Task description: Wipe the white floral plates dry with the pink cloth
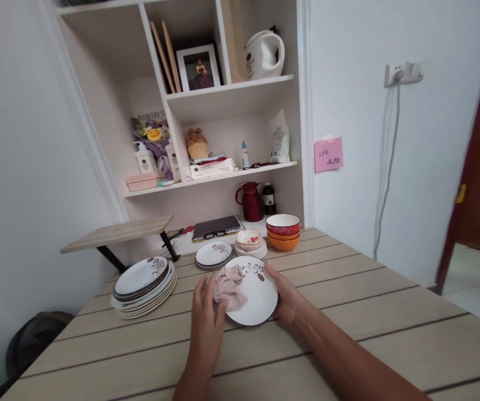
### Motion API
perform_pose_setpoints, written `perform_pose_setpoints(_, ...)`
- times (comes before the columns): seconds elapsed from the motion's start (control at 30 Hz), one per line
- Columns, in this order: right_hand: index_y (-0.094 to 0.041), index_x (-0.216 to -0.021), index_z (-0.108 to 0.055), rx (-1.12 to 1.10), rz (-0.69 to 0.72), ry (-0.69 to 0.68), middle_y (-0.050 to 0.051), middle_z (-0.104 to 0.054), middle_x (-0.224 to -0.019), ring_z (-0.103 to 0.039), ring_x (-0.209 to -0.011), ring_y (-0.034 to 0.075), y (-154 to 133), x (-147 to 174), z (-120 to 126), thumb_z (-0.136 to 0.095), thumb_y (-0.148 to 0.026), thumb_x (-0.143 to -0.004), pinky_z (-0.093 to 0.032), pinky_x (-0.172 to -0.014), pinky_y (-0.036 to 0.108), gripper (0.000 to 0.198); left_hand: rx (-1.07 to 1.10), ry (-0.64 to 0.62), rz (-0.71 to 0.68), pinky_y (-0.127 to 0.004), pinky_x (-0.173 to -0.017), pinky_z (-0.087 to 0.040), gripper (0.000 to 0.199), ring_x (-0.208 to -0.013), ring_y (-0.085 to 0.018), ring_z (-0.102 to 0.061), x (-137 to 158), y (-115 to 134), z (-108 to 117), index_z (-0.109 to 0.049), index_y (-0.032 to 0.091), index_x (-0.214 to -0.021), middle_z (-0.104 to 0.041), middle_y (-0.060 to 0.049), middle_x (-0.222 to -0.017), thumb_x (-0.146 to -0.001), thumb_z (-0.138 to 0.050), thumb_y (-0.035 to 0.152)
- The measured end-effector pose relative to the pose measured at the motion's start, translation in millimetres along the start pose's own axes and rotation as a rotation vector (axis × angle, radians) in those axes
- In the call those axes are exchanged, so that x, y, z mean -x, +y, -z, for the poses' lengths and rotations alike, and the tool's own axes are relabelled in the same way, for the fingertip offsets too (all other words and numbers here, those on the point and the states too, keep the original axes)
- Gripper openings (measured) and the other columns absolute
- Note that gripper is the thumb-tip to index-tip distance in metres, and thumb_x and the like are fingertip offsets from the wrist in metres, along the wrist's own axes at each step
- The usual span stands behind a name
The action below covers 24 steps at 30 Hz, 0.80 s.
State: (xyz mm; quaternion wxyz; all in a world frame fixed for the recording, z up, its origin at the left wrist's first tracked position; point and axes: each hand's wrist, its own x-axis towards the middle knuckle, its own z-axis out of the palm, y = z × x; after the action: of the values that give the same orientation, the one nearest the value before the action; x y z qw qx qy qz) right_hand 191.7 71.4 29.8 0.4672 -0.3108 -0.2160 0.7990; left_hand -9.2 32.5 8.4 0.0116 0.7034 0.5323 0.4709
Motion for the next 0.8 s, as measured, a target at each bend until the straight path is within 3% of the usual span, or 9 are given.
perform_pose_setpoints(0.2,-0.012,-0.111,-0.063,0.054,0.000,-0.008,0.012,-0.076,-0.092,-0.070,-0.079,0.025,8.4,-2.4,-0.2,-0.052,-0.057,-0.084,-0.046,-0.092,0.043,0.054,-0.169,-0.113,-0.081,-0.049,-0.101,-0.041,0.042,-0.120,-0.026,-0.049,2.2,1.9,-3.6,-0.059,0.028,-0.122,-0.053,-0.008,-0.130,-0.083,-0.052,0.017)
perform_pose_setpoints(0.37,-0.011,-0.106,-0.065,0.026,-0.002,-0.054,0.013,-0.075,-0.094,-0.070,-0.084,0.024,12.8,-3.5,-0.8,-0.054,-0.055,-0.084,-0.047,-0.094,0.041,0.051,-0.334,-0.167,-0.266,-0.049,-0.101,-0.040,0.033,-0.112,-0.026,-0.055,4.1,12.1,-0.1,-0.067,0.025,-0.104,-0.064,-0.007,-0.118,-0.080,-0.053,0.008)
perform_pose_setpoints(0.6,-0.009,-0.101,-0.065,0.034,-0.041,-0.114,0.014,-0.075,-0.090,-0.070,-0.083,0.024,11.6,-2.6,0.1,-0.050,-0.057,-0.085,-0.047,-0.092,0.040,0.052,-0.213,-0.263,-0.500,-0.040,-0.092,-0.051,0.044,-0.109,-0.021,-0.057,8.1,20.4,-7.5,-0.065,0.026,-0.111,-0.060,-0.008,-0.120,-0.078,-0.048,0.002)
perform_pose_setpoints(0.8,-0.009,-0.100,-0.065,0.077,-0.106,-0.173,0.013,-0.075,-0.086,-0.070,-0.079,0.023,22.0,2.3,-9.3,-0.052,-0.059,-0.084,-0.049,-0.089,0.039,0.053,-0.255,-0.216,-0.530,-0.044,-0.098,-0.047,0.050,-0.113,-0.022,-0.055,7.3,21.6,-8.7,-0.062,0.028,-0.119,-0.059,-0.007,-0.124,-0.079,-0.049,0.002)
